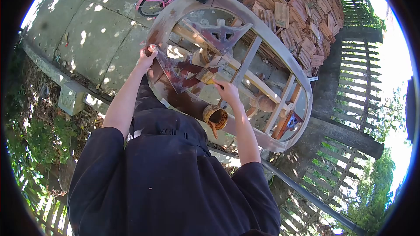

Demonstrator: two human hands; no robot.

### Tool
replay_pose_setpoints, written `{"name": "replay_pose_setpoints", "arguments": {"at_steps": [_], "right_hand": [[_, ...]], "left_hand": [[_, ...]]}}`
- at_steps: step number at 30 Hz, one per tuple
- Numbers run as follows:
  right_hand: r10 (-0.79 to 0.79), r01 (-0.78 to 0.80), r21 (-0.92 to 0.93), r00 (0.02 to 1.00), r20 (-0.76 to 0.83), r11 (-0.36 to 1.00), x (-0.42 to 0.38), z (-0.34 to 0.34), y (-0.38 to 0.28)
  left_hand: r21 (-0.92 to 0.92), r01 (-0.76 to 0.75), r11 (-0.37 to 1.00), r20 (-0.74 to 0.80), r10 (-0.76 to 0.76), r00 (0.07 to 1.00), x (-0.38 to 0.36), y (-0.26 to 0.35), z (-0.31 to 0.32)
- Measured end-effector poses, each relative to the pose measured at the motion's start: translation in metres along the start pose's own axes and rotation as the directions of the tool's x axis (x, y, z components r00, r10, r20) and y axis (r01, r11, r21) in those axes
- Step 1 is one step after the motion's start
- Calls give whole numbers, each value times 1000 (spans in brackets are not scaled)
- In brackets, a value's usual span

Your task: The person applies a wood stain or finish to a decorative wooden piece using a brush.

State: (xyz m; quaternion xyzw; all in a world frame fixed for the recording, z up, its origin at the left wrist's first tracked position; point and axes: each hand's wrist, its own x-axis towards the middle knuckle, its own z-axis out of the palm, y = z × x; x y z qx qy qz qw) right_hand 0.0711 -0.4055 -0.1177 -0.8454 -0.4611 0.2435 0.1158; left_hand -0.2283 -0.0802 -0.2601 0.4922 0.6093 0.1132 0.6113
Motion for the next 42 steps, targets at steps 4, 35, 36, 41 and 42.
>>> {"name": "replay_pose_setpoints", "arguments": {"at_steps": [4, 35, 36, 41, 42], "right_hand": [[206, -201, 48, 957, -202, 978, 0, 3, 6], [-53, 53, -82, 999, -3, 995, -35, 4, 2], [28, -34, -74, 997, -73, 997, -35, 5, 3], [-32, 24, -52, 987, -159, 998, -40, 13, -14], [-100, 95, -85, 993, -58, 992, -41, 16, -19]], "left_hand": [[7, -24, 1000, -25, 24, 999, 10, -10, 2], [29, 50, 998, 42, -51, 998, 5, -2, -1], [34, 58, 998, 32, -59, 998, 5, -3, -1], [11, 58, 998, 50, -58, 997, 10, -9, -2], [2, 69, 998, 51, -69, 996, 12, -7, -1]]}}
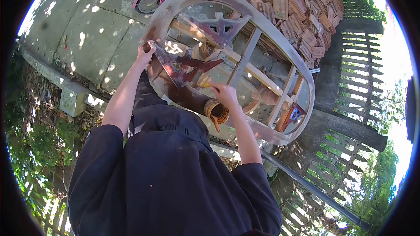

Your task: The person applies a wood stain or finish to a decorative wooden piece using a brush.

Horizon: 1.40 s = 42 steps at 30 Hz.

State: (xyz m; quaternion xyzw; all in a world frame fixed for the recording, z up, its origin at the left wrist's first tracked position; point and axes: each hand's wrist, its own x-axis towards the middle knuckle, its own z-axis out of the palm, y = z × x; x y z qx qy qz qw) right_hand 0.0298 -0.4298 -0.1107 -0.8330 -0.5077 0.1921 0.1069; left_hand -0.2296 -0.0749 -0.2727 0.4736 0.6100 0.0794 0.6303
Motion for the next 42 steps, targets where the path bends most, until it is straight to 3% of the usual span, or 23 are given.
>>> {"name": "replay_pose_setpoints", "arguments": {"at_steps": [1, 2, 4, 8, 10, 11, 13, 17, 19, 21, 23, 27, 29, 30, 32, 36, 38, 39, 41, 42], "right_hand": [[-72, 75, -22, 992, 100, 997, 0, 1, -4], [-71, 73, -22, 993, 99, 997, 0, 1, -7], [128, -121, 68, 987, -98, 990, 1, 6, -4], [107, -105, 27, 992, -69, 994, -7, 7, -15], [-78, 76, 24, 993, 94, 997, -11, 3, -15], [-74, 72, 23, 993, 93, 997, -10, 3, -16], [78, -73, 46, 988, -135, 996, -1, 7, -18], [220, -218, 43, 974, -51, 975, 9, 15, -33], [-107, 104, 28, 984, 144, 994, 5, 19, -38], [-112, 112, 7, 982, 155, 994, 12, 20, -36], [177, -177, 9, 984, -23, 984, 20, 19, -31], [168, -154, 118, 979, -114, 981, 27, 23, -37], [-67, 64, 44, 994, 82, 997, 29, 19, -57], [-63, 59, 43, 995, 80, 997, 31, 26, -58], [107, -80, 145, 977, -185, 986, 39, 43, -53], [71, -32, 189, 977, -200, 981, 44, 50, -64], [65, -61, 147, 998, -26, 987, 43, 38, -78], [62, -58, 144, 998, -25, 988, 47, 42, -77], [294, -258, 205, 940, -171, 944, 56, 55, -72], [292, -255, 209, 942, -168, 944, 56, 55, -76]], "left_hand": [[0, -1, 1000, 1, 1, 1000, 1, 0, 0], [0, 2, 1000, 10, -2, 1000, 1, 0, -1], [-7, 7, 1000, 18, -7, 1000, 0, -1, 0], [-36, -25, 999, -6, 25, 1000, -9, 5, -2], [-44, -22, 999, -9, 22, 1000, -6, 1, 1], [-40, -50, 998, -2, 50, 999, -5, 0, 0], [-38, -77, 996, 1, 77, 997, -5, 2, -1], [-1, -37, 999, 14, 37, 999, -3, 0, -3], [-13, -48, 999, -3, 48, 999, -6, 5, 0], [-19, -14, 1000, 0, 14, 1000, -7, 6, -1], [-19, -18, 1000, -14, 18, 1000, -5, 3, 1], [-1, -18, 1000, -10, 18, 1000, -2, 2, -2], [16, -35, 999, -24, 35, 999, 0, 0, -1], [32, -48, 998, -41, 50, 998, 1, -1, -1], [21, -49, 999, -23, 49, 999, -2, 2, 0], [14, -38, 999, -4, 38, 999, -8, 4, -3], [9, -31, 999, 0, 31, 1000, -9, 6, -2], [5, -24, 1000, -1, 24, 1000, -9, 6, -2], [-10, -37, 999, 0, 37, 999, -2, -1, 0], [-17, -52, 998, 6, 52, 999, -2, -1, -1]]}}
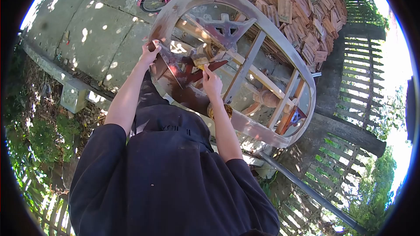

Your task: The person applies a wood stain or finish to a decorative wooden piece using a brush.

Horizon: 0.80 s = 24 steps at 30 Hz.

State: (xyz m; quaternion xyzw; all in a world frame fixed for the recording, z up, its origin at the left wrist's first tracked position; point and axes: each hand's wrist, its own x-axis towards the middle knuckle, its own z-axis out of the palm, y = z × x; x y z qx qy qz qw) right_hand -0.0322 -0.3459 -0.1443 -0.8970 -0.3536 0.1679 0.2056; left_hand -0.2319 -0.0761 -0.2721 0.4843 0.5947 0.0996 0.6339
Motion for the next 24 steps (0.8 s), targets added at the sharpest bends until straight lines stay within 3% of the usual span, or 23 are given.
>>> {"name": "replay_pose_setpoints", "arguments": {"at_steps": [2, 5, 9, 12, 14, 17, 21, 23, 24], "right_hand": [[-220, 222, 3, 967, 130, 975, -3, -2, -5], [-163, 164, 25, 987, -7, 986, 4, 5, 0], [-85, 85, 12, 996, -26, 996, 6, 6, -6], [-177, 179, -18, 979, 98, 984, 7, -1, -2], [-102, 96, -57, 988, -115, 994, 13, 9, 2], [-238, 230, -97, 968, -83, 968, 11, 9, -6], [-181, 181, -78, 983, 7, 980, 11, 7, -7], [-50, 35, -88, 983, -175, 996, 18, 21, -7], [-58, 45, -85, 986, -153, 995, 17, 22, -12]], "left_hand": [[19, 6, 1000, -1, -6, 1000, 1, 0, -3], [28, 21, 999, 13, -22, 1000, 0, 3, 0], [-1, 26, 1000, 26, -26, 999, -2, 3, -2], [2, 20, 1000, 30, -20, 999, -1, 4, -2], [-7, 21, 1000, 11, -21, 1000, -5, 5, 1], [-5, 34, 999, 3, -34, 999, -6, 8, -3], [47, 40, 998, 15, -41, 999, -14, 15, -5], [57, 39, 998, 20, -41, 999, -13, 14, -3], [63, 36, 997, 21, -37, 999, -9, 15, -7]]}}
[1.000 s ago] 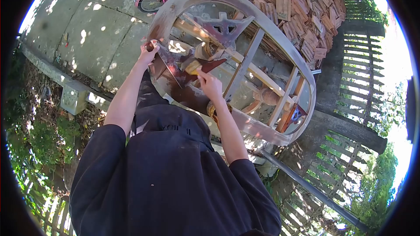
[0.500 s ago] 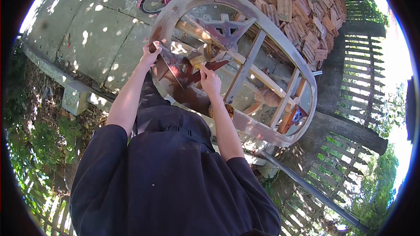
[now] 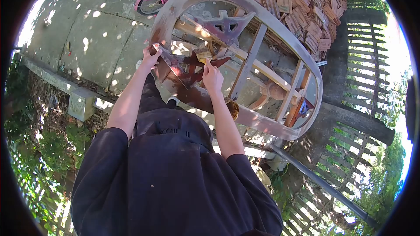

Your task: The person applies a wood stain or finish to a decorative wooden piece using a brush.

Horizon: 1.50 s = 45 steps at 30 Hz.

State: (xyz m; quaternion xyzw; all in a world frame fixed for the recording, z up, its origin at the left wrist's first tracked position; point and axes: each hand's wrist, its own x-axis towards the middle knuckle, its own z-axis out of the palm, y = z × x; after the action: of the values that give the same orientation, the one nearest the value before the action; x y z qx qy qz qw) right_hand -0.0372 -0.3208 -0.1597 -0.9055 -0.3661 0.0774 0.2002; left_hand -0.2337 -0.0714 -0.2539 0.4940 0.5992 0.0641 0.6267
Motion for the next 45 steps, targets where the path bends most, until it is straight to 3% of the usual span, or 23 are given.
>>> {"name": "replay_pose_setpoints", "arguments": {"at_steps": [1, 4, 6, 8, 11, 13, 14, 17, 19, 20, 21, 24, 25, 28, 29, 31, 33, 35, 37, 39, 41, 43, 45], "right_hand": [[14, -14, 8, 1000, -5, 1000, -5, -5, -4], [-101, 110, -37, 976, 193, 993, -9, -12, -1], [69, -69, -6, 997, -17, 998, -9, -4, -2], [85, -86, -41, 996, -33, 995, -12, 6, -3], [115, -116, -30, 993, -17, 993, -19, -1, -3], [141, -141, 15, 990, 13, 990, -18, -6, -8], [144, -144, 30, 989, 24, 989, -18, -7, -13], [117, -120, 47, 991, 58, 992, -15, -6, -36], [236, -237, -33, 972, -18, 971, -15, 13, -48], [308, -307, 34, 936, -167, 951, -14, 26, -51], [320, -320, 32, 930, -180, 947, -12, 26, -61], [259, -259, 26, 966, 13, 965, -23, 27, -96], [281, -281, 24, 960, 4, 959, -26, 30, -103], [518, -512, 80, 833, -195, 855, -28, 45, -119], [527, -522, 83, 825, -203, 849, -31, 50, -123], [669, -659, 126, 709, -222, 741, -39, 56, -139], [627, -623, 91, 753, -202, 777, -57, 56, -159], [426, -425, 49, 905, -13, 904, -70, 52, -174], [436, -434, 45, 899, -45, 900, -76, 57, -164], [605, -601, 103, 752, -262, 792, -70, 65, -153], [632, -631, 95, 735, -244, 770, -68, 66, -157], [321, -319, 92, 947, -8, 943, -74, 57, -173], [287, -286, 44, 958, -18, 957, -75, 59, -177]], "left_hand": [[15, -4, 1000, 5, 4, 1000, 0, 2, -4], [98, 37, 994, 46, -41, 998, -7, 17, -9], [143, 39, 989, 82, -51, 995, -10, 27, -15], [194, 38, 980, 117, -61, 991, -9, 34, -23], [320, -69, 945, 206, 1, 978, 11, 37, -31], [423, -270, 865, 253, 173, 952, 22, 40, -37], [458, -294, 839, 260, 190, 947, 27, 42, -39], [492, -334, 804, 431, 109, 896, 48, 55, -43], [516, -384, 766, 476, 116, 872, 62, 58, -43], [524, -396, 754, 509, 96, 856, 68, 56, -42], [531, -408, 743, 538, 77, 839, 69, 63, -43], [566, -427, 705, 578, 30, 815, 71, 73, -46], [588, -436, 681, 592, 4, 806, 71, 73, -48], [516, -406, 754, 641, -25, 767, 77, 69, -52], [517, -416, 748, 649, -26, 760, 80, 66, -56], [412, -414, 812, 706, 3, 708, 86, 60, -62], [367, -427, 826, 729, 29, 684, 95, 49, -63], [319, -434, 842, 752, 54, 657, 96, 46, -62], [359, -462, 811, 740, 54, 670, 88, 55, -64], [365, -469, 804, 756, 38, 654, 84, 61, -67], [375, -480, 793, 768, 24, 640, 84, 66, -69], [347, -463, 815, 770, 34, 637, 91, 52, -64], [337, -472, 815, 777, 42, 629, 96, 45, -61]]}}
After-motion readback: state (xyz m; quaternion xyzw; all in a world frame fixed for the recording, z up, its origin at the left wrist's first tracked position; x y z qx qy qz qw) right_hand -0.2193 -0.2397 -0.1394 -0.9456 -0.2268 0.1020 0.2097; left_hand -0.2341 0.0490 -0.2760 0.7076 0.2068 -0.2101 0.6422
